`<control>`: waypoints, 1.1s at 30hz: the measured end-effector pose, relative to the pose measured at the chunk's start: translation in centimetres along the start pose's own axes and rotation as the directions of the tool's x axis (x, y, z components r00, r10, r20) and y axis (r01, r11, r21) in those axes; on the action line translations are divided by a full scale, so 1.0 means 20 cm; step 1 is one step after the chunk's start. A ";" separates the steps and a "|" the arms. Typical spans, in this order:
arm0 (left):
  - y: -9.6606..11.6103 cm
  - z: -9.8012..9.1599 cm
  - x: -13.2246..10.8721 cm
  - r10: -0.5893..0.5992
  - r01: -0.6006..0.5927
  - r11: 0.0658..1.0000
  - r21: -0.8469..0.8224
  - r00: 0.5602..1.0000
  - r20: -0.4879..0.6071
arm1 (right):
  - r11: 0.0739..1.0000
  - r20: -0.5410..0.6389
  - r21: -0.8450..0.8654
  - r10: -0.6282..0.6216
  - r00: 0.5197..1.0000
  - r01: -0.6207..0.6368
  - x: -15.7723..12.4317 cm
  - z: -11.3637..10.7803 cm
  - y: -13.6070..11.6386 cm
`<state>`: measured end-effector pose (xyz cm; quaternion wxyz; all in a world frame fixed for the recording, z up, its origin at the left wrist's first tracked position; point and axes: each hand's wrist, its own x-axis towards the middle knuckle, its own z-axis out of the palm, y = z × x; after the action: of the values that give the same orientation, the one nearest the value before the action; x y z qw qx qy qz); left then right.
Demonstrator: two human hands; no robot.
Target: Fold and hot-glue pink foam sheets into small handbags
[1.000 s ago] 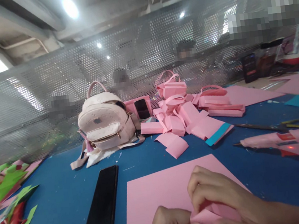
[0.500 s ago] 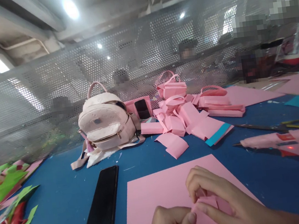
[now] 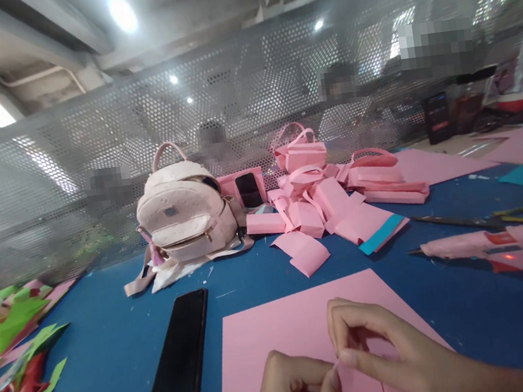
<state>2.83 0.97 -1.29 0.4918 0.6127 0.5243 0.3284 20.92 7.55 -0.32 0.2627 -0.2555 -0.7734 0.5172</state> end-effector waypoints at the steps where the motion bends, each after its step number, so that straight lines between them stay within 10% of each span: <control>1: 0.02 -0.01 0.00 0.008 -0.008 1.000 0.008 1.000 0.006 | 1.000 -0.004 0.002 0.008 1.000 -0.008 0.00 0.00 0.01; 11: 0.01 -0.10 0.03 0.031 -0.089 0.974 -0.208 0.963 -0.266 | 0.992 -0.190 0.038 0.125 0.974 -0.120 0.04 -0.08 0.02; 20: 0.02 -0.09 0.04 0.026 -0.049 0.971 -0.233 0.995 -0.099 | 0.989 -0.060 0.024 0.150 0.987 -0.148 0.05 -0.06 0.05; 33: 0.01 -0.14 0.05 0.016 -0.038 0.988 -0.148 0.989 -0.148 | 0.988 -0.027 -0.127 0.080 0.996 -0.083 0.02 -0.07 0.04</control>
<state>0.62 2.65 -0.33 0.4923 0.5550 0.5243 0.4179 21.55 9.03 -0.50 0.2328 -0.3091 -0.7910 0.4738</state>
